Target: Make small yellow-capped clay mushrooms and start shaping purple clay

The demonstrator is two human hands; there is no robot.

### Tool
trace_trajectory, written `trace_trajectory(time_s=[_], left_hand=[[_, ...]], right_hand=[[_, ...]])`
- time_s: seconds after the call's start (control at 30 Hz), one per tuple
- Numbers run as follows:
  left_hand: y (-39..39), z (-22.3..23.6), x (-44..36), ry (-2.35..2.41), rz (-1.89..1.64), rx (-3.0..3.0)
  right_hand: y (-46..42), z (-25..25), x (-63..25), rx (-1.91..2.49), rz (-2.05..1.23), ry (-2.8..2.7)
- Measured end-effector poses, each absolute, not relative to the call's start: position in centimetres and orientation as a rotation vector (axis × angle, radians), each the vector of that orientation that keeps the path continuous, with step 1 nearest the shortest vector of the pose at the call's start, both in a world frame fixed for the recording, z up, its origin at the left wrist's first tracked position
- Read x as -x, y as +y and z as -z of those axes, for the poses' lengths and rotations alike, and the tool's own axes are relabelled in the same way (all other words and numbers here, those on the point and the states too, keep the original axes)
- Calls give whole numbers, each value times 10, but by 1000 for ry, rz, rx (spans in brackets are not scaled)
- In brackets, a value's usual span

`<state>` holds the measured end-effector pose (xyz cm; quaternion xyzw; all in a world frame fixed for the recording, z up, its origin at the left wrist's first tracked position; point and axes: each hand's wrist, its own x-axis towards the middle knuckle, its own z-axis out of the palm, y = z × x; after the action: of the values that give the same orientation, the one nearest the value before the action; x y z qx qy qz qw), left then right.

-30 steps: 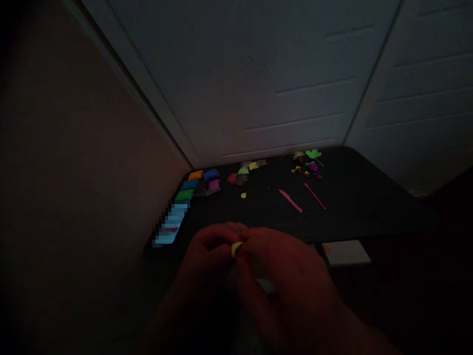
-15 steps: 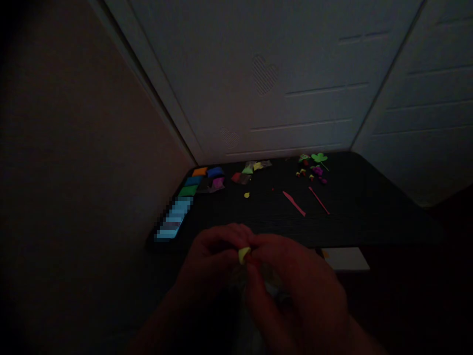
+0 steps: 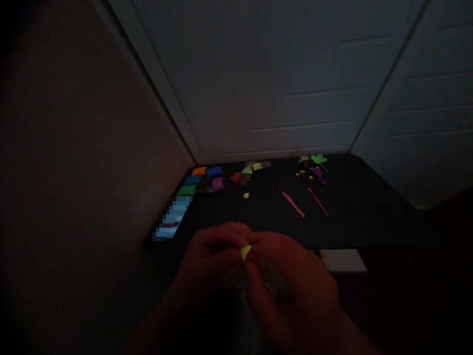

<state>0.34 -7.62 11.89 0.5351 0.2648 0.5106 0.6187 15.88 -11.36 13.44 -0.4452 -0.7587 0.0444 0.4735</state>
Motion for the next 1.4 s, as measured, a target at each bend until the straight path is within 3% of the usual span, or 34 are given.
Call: trace_trajectory(time_s=[0.17,0.43,0.73,1.4], left_hand=[[-69,-123,2,662,-1255,-1345],[-71,-136,9,729,-1207,-1492],[-72,-135,7,746,-1208,-1506],[-70,-132,8,786,-1208,-1596]], right_hand=[[-110,-113,-166,1016,-403,-1692],[-104,-115,-166,1029,-249,-1791],[-101,-123,-165,1094,-585,-1662],[-97,-127,-159,1087,-823,-1583]])
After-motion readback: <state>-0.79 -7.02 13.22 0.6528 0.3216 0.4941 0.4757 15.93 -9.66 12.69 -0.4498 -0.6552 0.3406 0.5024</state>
